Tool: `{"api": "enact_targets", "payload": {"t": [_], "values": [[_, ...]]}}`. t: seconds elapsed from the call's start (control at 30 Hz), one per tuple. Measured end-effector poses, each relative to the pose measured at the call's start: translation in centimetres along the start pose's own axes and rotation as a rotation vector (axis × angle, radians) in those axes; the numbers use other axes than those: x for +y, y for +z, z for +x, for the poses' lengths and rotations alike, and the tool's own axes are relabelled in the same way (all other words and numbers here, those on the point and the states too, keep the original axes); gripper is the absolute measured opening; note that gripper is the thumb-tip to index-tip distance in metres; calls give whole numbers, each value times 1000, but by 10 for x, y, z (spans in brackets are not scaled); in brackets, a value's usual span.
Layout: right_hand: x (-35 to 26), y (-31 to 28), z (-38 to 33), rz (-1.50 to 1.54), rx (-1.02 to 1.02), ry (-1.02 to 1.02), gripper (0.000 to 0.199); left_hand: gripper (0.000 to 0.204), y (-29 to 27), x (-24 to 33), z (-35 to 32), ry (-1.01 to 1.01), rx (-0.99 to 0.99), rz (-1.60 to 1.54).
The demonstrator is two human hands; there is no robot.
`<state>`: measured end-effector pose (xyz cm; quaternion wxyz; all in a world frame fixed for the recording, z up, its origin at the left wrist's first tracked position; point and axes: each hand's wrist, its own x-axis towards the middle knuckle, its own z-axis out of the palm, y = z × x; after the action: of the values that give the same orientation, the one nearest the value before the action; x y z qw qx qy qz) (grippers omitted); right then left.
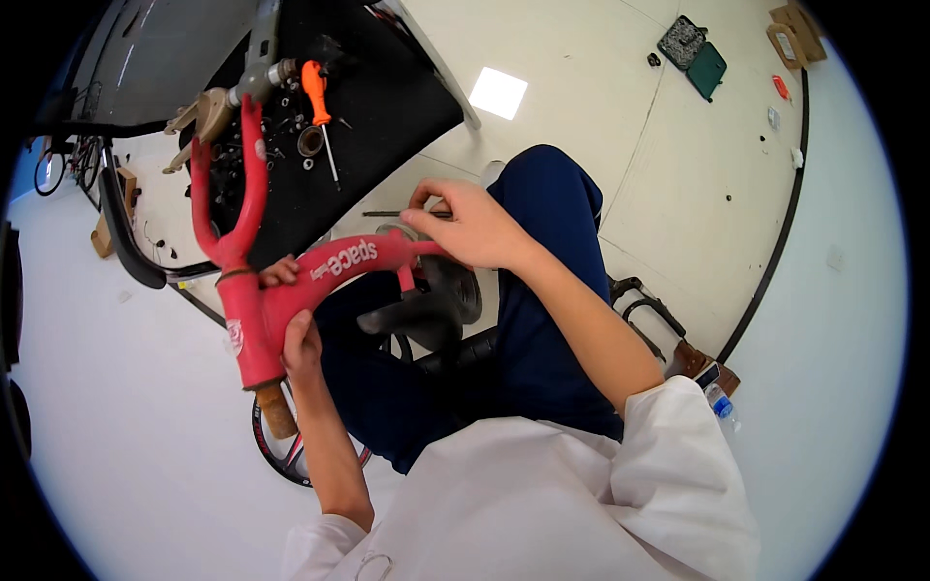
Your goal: The person assembles a pink scooter by inserting a wooden dowel into the frame, attaching a black seat, and securing it with a bolt. The person then attaches a small wheel to the frame.
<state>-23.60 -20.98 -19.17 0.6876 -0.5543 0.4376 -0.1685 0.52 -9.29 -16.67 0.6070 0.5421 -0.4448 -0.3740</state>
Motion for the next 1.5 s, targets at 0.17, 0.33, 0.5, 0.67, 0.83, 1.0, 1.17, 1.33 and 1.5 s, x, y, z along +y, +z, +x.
{"api": "enact_targets", "payload": {"t": [0.17, 0.33, 0.5, 0.67, 0.83, 1.0, 1.17, 1.33, 1.5], "values": [[38, 7, 7, -294, 71, -93, 27, 55, -22, -10, -13, -19, 55, -76], [45, 10, 11, -382, 45, -79, 26, 54, -37, -9, -23, 43, 106, -122], [16, -14, 14, 68, 65, 107, 21, 55, -44, 0, -24, 117, 143, -58], [-19, -74, -5, 474, 196, 35, 19, 55, -44, -12, -40, 131, 192, -21], [2, -87, -12, 543, 260, 95, 12, 42, -28, -2, -63, 105, 223, 333], [24, -104, -23, 602, 364, -5, 14, 33, 32, 9, -47, 201, 220, 235], [16, -102, -29, 469, 395, 87, 15, 27, 41, 6, -54, -298, 89, -284], [-8, -72, -20, 289, 359, 81, 14, 35, -25, 15, -62, -63, -66, 156], [-9, 1, -18, 308, 126, 168, 17, 46, -62, 25, -58, -68, -62, 49]]}}
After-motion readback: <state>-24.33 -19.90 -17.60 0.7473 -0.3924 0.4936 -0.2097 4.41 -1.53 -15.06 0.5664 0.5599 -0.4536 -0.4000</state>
